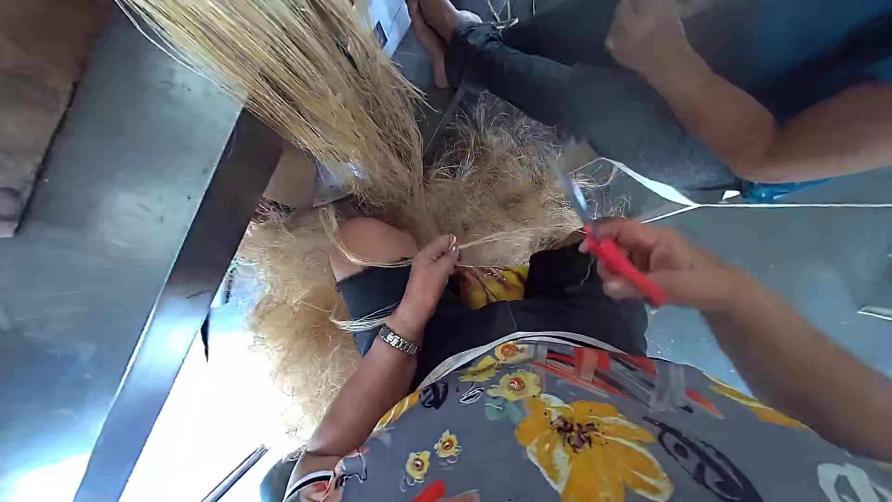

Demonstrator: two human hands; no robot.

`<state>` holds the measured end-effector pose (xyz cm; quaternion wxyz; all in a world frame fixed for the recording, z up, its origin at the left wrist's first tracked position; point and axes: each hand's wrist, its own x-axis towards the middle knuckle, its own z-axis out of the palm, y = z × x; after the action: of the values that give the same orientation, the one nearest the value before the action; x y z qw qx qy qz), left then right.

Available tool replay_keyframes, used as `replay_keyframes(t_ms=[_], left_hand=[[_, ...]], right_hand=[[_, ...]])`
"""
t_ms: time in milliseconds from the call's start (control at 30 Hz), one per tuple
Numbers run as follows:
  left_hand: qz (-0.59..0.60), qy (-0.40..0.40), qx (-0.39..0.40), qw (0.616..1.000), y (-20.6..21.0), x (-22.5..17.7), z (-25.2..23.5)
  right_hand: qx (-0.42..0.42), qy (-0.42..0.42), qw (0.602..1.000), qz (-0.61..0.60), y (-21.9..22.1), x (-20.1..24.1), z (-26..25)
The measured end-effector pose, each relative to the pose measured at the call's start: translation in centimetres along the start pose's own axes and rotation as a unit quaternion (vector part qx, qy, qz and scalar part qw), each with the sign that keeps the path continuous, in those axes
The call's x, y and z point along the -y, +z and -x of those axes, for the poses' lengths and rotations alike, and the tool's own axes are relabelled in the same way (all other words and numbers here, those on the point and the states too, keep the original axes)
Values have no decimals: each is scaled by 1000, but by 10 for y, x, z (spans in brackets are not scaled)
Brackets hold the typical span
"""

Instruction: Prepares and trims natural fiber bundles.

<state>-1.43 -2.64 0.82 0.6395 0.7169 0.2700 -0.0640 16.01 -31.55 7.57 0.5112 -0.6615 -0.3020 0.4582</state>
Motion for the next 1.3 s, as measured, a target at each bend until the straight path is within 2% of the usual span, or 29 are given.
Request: replay_keyframes(t_ms=[67, 133, 200, 300, 467, 600, 733, 1033, 1200, 1300], left_hand=[[-8, 19, -17, 1000, 7, -5, 6], [-9, 37, -21, 999, 13, -13, 15], [0, 58, -29, 998, 21, -24, 22], [15, 102, -38, 994, 30, -40, 31], [27, 140, -56, 988, 47, -59, 53], [16, 148, -76, 986, 59, -67, 55], [-7, 146, -62, 987, 61, -70, 45], [-19, 158, -32, 987, 72, -73, 34], [-35, 130, -31, 990, 65, -66, 30], [-69, 108, -20, 992, 52, -51, 23]], right_hand=[[46, 64, 997, -1, 20, -23, 21], [115, 114, 984, 72, 30, -32, 23], [145, 141, 969, 141, 40, -36, 16], [110, 96, 981, 125, 50, -43, 8], [25, 29, 998, -42, 72, -64, 15], [-45, 8, 991, -126, 67, -68, 28], [-126, 12, 970, -207, 61, -65, 41], [-223, -33, 950, -216, 56, -86, 66], [-213, 13, 954, -210, 58, -101, 79], [-218, 54, 969, -106, 50, -107, 79]])
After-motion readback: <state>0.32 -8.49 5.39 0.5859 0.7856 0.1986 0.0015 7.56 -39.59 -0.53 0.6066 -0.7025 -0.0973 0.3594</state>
